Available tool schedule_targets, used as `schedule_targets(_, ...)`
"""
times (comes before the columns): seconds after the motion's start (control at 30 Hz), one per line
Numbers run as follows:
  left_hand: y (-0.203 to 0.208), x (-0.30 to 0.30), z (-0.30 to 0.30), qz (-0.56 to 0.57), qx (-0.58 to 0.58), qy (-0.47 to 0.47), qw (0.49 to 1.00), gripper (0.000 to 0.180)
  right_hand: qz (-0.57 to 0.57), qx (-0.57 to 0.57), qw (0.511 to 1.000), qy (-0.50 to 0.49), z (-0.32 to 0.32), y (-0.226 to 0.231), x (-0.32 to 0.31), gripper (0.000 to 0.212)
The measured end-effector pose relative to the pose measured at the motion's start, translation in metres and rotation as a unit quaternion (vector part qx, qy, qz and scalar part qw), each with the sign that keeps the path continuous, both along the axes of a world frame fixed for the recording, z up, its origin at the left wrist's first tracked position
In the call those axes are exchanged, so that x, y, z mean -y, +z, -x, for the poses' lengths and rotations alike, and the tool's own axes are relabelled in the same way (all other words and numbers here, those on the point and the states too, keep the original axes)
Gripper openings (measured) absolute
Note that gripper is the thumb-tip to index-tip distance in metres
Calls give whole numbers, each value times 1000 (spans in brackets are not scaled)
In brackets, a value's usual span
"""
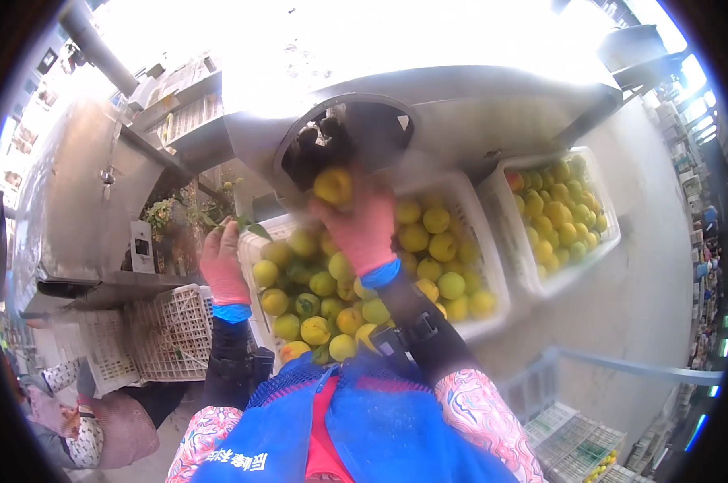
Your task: Sorting and packing peaches into crates using an automated machine.
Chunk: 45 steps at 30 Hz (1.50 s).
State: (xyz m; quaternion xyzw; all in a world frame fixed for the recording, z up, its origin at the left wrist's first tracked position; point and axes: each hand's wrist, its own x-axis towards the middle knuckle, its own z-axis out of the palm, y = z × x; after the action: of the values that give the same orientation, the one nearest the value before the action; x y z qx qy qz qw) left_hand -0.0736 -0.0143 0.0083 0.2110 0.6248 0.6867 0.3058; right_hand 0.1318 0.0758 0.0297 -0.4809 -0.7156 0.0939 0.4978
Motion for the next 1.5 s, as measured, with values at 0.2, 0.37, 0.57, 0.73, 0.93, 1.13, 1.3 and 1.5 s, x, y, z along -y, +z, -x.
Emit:
schedule_targets(0.2, -34, 23, -16, 128, -646, -161, 735, 43, -9, 125, 992, 5, 1, -17, -86, 65)
schedule_targets(0.37, -75, 18, -33, 117, -680, -282, 667, 46, 161, 273, 942, 114, -23, -25, 16, 71)
schedule_targets(0.57, -171, -45, -55, 277, -754, -218, 554, 34, 245, 474, 842, 82, -18, -100, 74, 85)
schedule_targets(0.73, -133, -57, -65, 290, -592, -262, 704, 30, 405, 120, 898, 124, -58, -55, 47, 84)
schedule_targets(0.93, -54, -15, -52, -89, 418, -323, 845, 50, 177, 42, 977, 114, -49, 4, 31, 79)
schedule_targets(1.13, -28, -15, -72, -129, 539, -297, 777, 56, 242, -23, 953, 184, -40, 21, 36, 81)
schedule_targets(1.3, -26, -18, -72, -163, 563, -315, 747, 54, 117, -17, 989, 88, -33, 7, 21, 81)
schedule_targets(1.5, -18, -14, -71, -166, 484, -325, 795, 52, -5, 52, 996, 67, -22, -11, -13, 72)
